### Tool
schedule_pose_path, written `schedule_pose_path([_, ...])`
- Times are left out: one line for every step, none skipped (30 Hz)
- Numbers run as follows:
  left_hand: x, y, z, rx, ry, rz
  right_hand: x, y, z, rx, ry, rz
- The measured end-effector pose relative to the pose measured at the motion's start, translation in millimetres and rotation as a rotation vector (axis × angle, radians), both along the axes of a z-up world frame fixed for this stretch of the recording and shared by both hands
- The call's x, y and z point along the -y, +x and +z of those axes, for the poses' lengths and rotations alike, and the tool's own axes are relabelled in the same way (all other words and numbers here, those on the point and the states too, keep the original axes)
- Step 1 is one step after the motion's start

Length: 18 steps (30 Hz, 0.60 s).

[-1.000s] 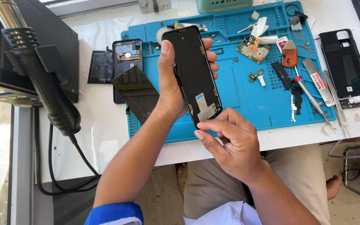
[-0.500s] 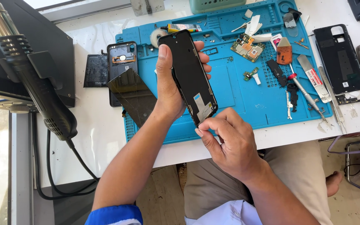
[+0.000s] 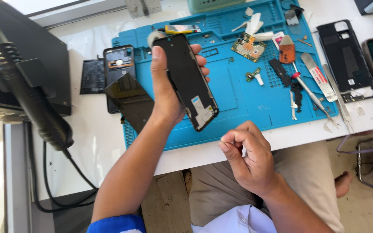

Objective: Repairing a mobile phone by separating the screen from the frame and cleaning components

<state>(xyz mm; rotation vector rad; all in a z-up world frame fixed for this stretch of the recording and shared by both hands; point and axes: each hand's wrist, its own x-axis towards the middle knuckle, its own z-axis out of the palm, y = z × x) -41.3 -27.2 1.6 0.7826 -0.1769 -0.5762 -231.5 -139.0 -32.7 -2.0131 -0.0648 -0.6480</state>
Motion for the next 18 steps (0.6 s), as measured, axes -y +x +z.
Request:
schedule_pose_path([0, 0, 1, -0.001, 0.013, 0.005, 4, -8, -1, -0.005, -0.011, -0.01])
schedule_pose_path([2, 0, 1, -0.002, 0.026, 0.01, 10, -17, -2, -0.01, -0.022, -0.02])
schedule_pose_path([0, 1, 4, -0.013, 0.02, -0.023, 17, -27, -6, -0.022, -0.028, -0.053])
schedule_pose_path([0, 2, 7, -0.051, 0.056, 0.039, 25, -38, -10, -0.034, -0.009, -0.072])
schedule_pose_path([4, 1, 7, -0.095, 0.093, 0.08, 33, -55, -13, -0.053, 0.008, -0.11])
schedule_pose_path([5, -3, 15, -0.111, 0.088, 0.027, 44, -66, -18, -0.071, 0.0, -0.163])
schedule_pose_path([7, -6, 22, -0.11, 0.17, 0.073, 55, -78, -23, -0.077, -0.023, -0.216])
schedule_pose_path([8, -6, 29, -0.104, 0.251, 0.119, 65, -90, -27, -0.083, -0.046, -0.268])
schedule_pose_path([13, -11, 32, -0.108, 0.246, 0.086, 82, -105, -40, -0.09, -0.052, -0.3])
schedule_pose_path([17, -15, 36, -0.073, 0.29, 0.117, 98, -119, -53, -0.163, -0.151, -0.513])
schedule_pose_path([17, -19, 41, -0.034, 0.336, 0.164, 114, -131, -67, -0.233, -0.245, -0.71])
schedule_pose_path([19, -19, 39, -0.034, 0.335, 0.146, 138, -141, -79, -0.238, -0.246, -0.727])
schedule_pose_path([18, -19, 38, -0.057, 0.316, 0.142, 164, -148, -92, -0.062, -0.092, -0.845])
schedule_pose_path([17, -18, 38, -0.08, 0.298, 0.137, 189, -155, -104, 0.115, 0.065, -0.954])
schedule_pose_path([17, -17, 35, -0.078, 0.298, 0.136, 220, -163, -112, 0.118, 0.066, -0.955])
schedule_pose_path([16, -15, 33, -0.083, 0.289, 0.114, 252, -170, -119, 0.204, 0.215, -1.16])
schedule_pose_path([15, -13, 31, -0.088, 0.279, 0.092, 283, -178, -127, 0.296, 0.366, -1.361])
schedule_pose_path([15, -12, 28, -0.086, 0.279, 0.091, 323, -183, -146, 0.298, 0.367, -1.362])
